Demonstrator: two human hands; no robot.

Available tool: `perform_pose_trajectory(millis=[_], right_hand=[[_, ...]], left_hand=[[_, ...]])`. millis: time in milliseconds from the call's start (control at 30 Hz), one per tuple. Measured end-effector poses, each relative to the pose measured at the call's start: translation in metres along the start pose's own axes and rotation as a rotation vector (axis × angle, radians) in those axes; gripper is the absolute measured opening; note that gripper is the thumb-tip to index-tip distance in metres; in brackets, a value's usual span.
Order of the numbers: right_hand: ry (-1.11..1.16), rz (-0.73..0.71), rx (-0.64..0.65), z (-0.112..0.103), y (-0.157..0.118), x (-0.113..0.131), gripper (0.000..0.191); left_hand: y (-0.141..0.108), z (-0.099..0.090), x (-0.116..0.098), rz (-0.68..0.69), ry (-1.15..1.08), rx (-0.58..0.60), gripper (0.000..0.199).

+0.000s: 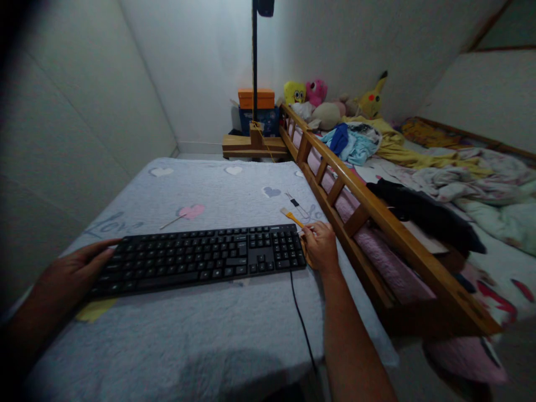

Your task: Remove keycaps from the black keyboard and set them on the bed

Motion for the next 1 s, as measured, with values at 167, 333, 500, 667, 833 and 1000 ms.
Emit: perform_pose_trajectory(millis=[167, 333, 500, 667, 833, 1000], right_hand=[[0.011, -0.013, -0.016, 0.001, 0.001, 0.003, 0.021], [-0.007, -0.023, -0.013, -0.001, 0.0, 0.005, 0.021], [-0.007, -0.011, 0.006, -0.004, 0.0, 0.006, 0.024], [0.012, -0.006, 0.01, -0.003, -0.001, 0.004, 0.023], [0.024, -0.006, 0.011, -0.003, -0.001, 0.004, 0.023], [0.036, -0.034, 0.038, -0.005, 0.0, 0.011, 0.023]], left_hand=[[0.001, 0.001, 0.003, -0.027, -0.01, 0.013, 0.057], [0.002, 0.002, 0.005, -0.031, -0.006, 0.013, 0.057], [0.001, 0.001, 0.002, -0.008, -0.012, 0.007, 0.056], [0.0, -0.001, 0.001, -0.02, 0.002, -0.003, 0.057], [0.002, 0.001, 0.005, -0.007, 0.012, -0.012, 0.057], [0.003, 0.001, 0.005, -0.005, 0.005, -0.012, 0.056]])
Point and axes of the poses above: each hand's wrist, its own y-axis towards the middle knuckle, its own z-axis out of the palm, x = y × z, the point moved 1 cm from there along y, towards the middle knuckle, and after that the axes turned 10 degrees about -z, right-handed, at the moved point
